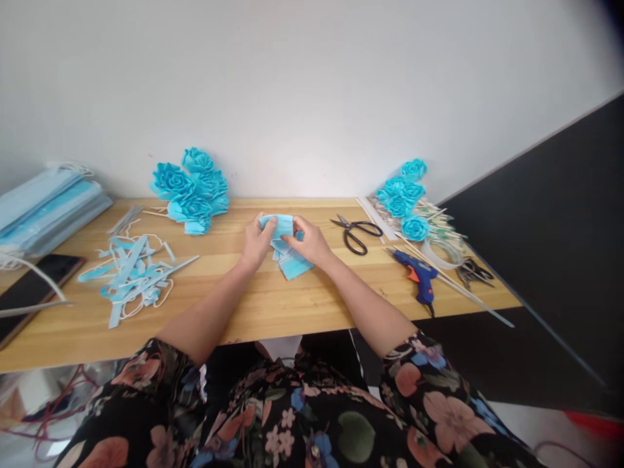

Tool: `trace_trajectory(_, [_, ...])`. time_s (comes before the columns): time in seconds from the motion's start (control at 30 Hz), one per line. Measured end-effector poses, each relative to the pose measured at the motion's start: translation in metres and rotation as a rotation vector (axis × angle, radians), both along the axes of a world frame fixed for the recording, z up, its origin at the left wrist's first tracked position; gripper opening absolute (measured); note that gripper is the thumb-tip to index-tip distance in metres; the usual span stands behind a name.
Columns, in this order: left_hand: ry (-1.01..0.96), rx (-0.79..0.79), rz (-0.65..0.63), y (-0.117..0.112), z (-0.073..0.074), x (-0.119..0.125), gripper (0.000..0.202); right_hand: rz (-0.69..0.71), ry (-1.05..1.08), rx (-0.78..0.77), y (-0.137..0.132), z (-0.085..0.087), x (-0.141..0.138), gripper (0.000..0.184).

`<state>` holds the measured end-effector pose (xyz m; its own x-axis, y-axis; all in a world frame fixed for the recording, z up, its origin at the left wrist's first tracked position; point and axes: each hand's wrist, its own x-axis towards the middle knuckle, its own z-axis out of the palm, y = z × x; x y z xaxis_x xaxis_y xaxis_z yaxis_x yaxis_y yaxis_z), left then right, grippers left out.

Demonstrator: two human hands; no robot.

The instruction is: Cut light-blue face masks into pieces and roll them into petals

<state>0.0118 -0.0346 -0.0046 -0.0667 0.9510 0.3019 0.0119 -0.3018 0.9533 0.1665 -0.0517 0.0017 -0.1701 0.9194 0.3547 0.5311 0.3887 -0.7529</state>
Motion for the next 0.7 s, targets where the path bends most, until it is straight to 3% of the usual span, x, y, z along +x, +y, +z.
trace_trajectory(0.17, [0.058, 0.012, 0.078, 0.004, -0.005, -0.003, 0.025, 0.001, -0.082, -0.012, 0.002, 0.007, 0.000, 0.036])
trace_trajectory(0.27, [-0.057, -0.044, 0.113, 0.010, -0.007, -0.004, 0.030, 0.028, -0.263, -0.033, 0.010, 0.021, 0.019, 0.037])
trace_trajectory(0.4, [-0.187, -0.142, 0.120, 0.014, -0.005, -0.005, 0.036, -0.193, -0.457, -0.074, 0.011, 0.032, 0.071, 0.032])
trace_trajectory(0.53, [-0.252, -0.143, 0.095, 0.013, -0.002, -0.003, 0.040, -0.411, -0.598, -0.030, -0.006, 0.017, 0.121, 0.024])
trace_trajectory(0.7, [-0.293, -0.133, 0.040, 0.012, -0.004, -0.001, 0.042, -0.398, -0.632, -0.016, -0.025, -0.009, 0.139, 0.026])
